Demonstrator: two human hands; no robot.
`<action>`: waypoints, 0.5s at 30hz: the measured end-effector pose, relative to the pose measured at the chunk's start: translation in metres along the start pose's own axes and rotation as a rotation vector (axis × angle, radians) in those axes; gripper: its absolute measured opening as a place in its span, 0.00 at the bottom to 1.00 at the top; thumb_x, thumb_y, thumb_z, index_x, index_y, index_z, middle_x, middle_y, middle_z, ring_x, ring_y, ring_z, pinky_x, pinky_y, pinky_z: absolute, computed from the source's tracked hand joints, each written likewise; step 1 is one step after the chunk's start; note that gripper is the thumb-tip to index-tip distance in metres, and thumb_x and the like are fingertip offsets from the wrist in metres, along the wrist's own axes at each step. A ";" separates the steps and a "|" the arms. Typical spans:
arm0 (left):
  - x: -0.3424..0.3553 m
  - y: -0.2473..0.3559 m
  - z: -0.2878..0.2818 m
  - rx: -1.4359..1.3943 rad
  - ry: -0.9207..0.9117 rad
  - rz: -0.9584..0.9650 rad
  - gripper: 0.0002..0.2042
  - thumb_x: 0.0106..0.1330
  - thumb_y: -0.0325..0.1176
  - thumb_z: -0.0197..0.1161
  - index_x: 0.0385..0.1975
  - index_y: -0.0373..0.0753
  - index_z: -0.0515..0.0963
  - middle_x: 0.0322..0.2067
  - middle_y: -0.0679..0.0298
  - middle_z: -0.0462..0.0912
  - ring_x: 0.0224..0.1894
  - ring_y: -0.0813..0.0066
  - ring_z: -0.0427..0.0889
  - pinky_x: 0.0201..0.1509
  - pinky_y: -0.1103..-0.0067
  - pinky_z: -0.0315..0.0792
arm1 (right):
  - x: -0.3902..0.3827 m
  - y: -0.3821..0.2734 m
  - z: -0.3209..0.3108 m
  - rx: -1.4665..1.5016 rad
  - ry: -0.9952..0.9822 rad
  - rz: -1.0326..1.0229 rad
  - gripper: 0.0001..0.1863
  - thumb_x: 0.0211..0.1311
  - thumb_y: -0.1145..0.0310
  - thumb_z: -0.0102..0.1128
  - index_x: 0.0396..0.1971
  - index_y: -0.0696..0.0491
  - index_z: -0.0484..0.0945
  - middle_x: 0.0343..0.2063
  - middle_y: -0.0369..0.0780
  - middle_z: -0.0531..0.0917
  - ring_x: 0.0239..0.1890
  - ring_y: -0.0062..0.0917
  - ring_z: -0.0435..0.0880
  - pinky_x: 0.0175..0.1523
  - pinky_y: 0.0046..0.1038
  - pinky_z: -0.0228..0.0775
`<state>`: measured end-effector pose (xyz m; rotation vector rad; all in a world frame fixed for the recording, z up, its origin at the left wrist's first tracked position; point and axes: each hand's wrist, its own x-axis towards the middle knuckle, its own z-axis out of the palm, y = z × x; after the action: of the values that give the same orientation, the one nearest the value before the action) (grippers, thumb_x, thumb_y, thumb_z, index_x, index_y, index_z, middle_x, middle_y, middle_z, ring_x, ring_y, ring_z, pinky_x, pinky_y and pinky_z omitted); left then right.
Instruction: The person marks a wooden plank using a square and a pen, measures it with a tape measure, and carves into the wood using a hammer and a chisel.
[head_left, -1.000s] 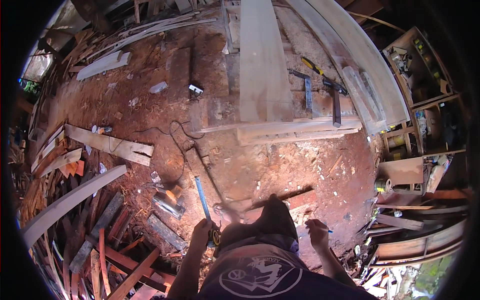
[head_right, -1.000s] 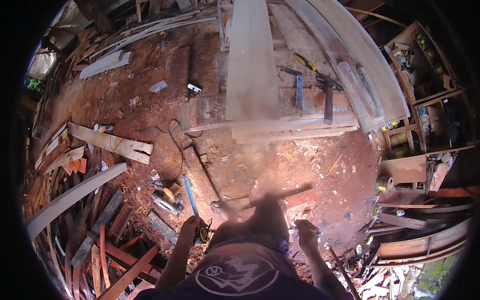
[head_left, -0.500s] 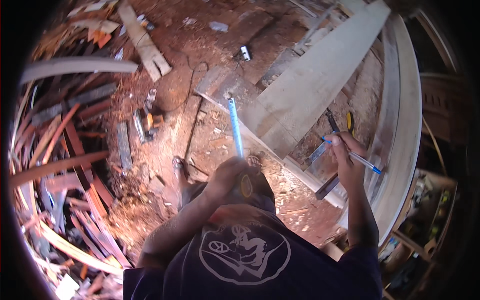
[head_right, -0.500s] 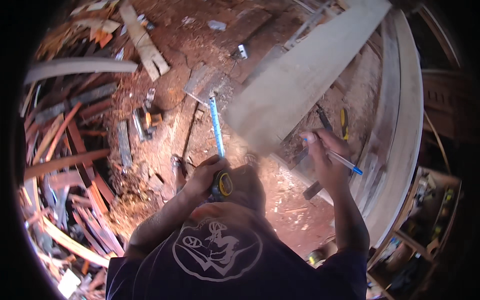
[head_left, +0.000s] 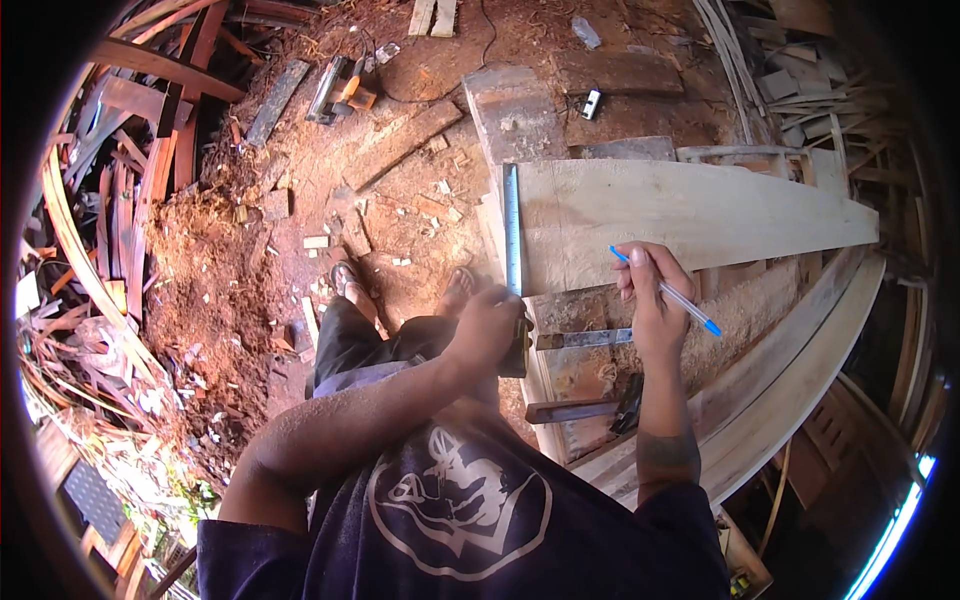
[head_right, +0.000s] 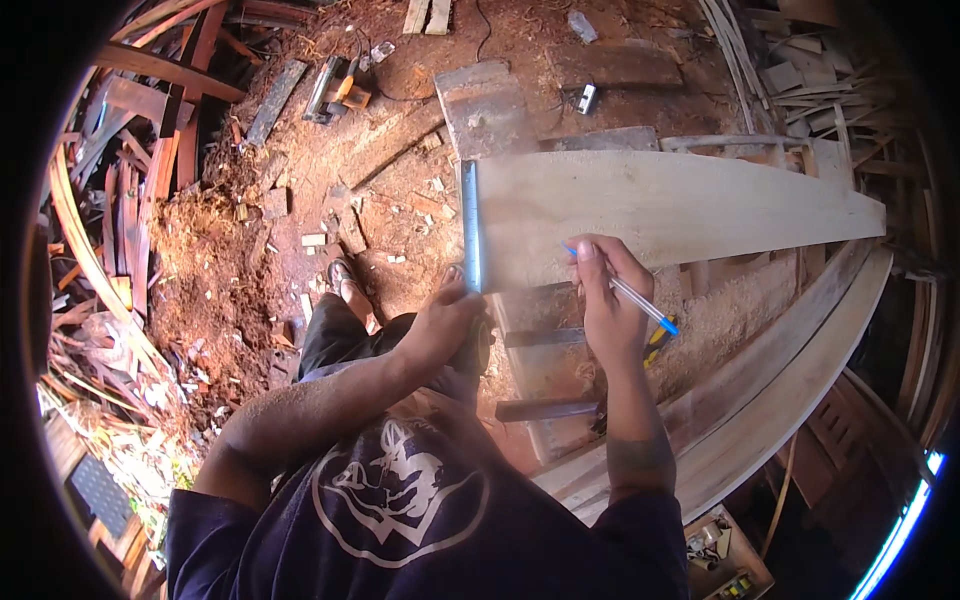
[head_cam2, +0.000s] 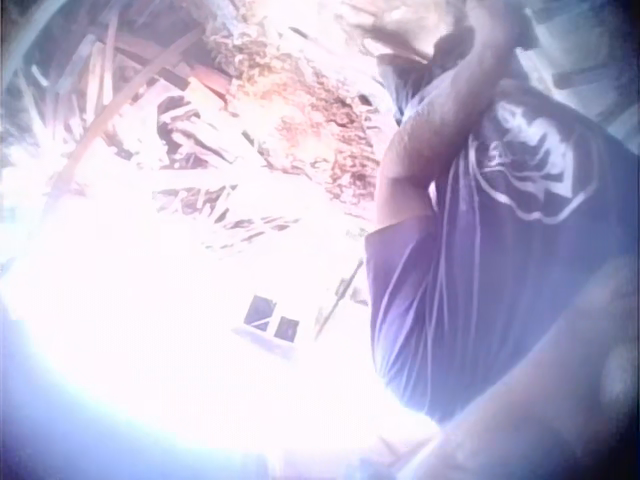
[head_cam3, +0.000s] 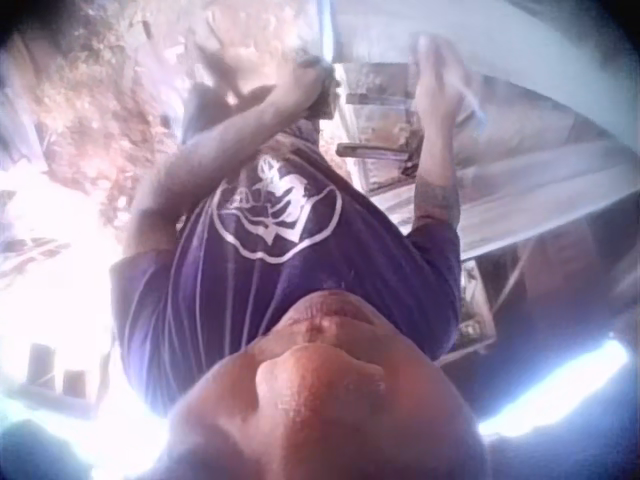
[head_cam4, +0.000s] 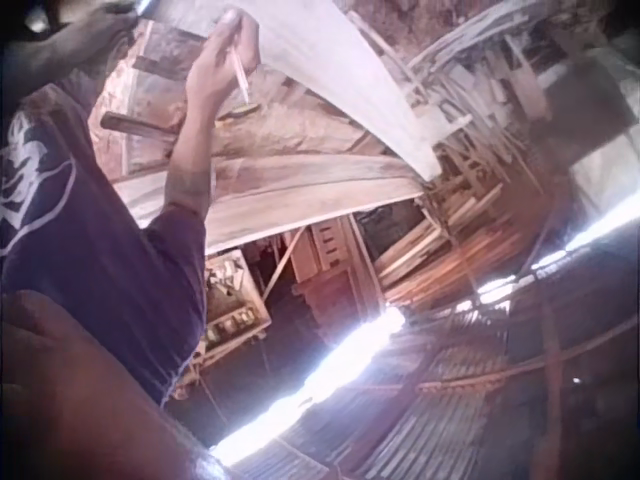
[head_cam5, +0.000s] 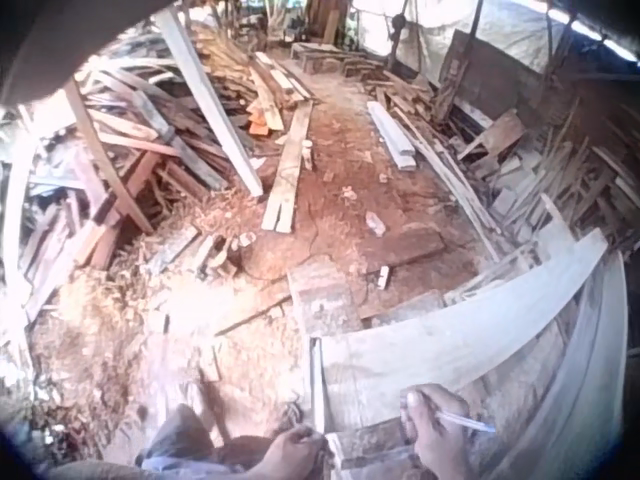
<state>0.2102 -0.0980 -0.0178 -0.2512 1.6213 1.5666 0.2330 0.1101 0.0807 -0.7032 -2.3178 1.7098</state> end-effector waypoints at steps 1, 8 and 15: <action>-0.005 0.014 0.004 -0.003 -0.021 -0.082 0.10 0.68 0.32 0.56 0.37 0.31 0.77 0.28 0.62 0.78 0.31 0.75 0.76 0.39 0.77 0.73 | 0.005 0.003 0.003 -0.003 -0.006 0.006 0.11 0.75 0.67 0.58 0.42 0.60 0.83 0.27 0.34 0.83 0.27 0.11 0.74 0.31 0.16 0.64; -0.007 0.008 0.006 0.060 -0.050 -0.254 0.16 0.75 0.39 0.56 0.40 0.30 0.84 0.29 0.55 0.87 0.32 0.69 0.84 0.40 0.76 0.76 | 0.031 0.026 0.049 -0.005 -0.030 -0.037 0.06 0.66 0.73 0.65 0.39 0.58 0.78 0.26 0.35 0.84 0.29 0.13 0.80 0.31 0.20 0.69; -0.007 0.022 0.013 -0.161 -0.203 -0.318 0.20 0.79 0.42 0.52 0.56 0.31 0.78 0.35 0.59 0.85 0.38 0.73 0.85 0.44 0.79 0.78 | 0.054 0.053 0.095 -0.188 0.056 -0.324 0.13 0.62 0.76 0.70 0.27 0.56 0.71 0.18 0.39 0.82 0.18 0.18 0.78 0.23 0.27 0.68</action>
<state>0.2055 -0.0852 0.0048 -0.4017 1.2335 1.4265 0.1610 0.0665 -0.0074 -0.3707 -2.4152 1.3305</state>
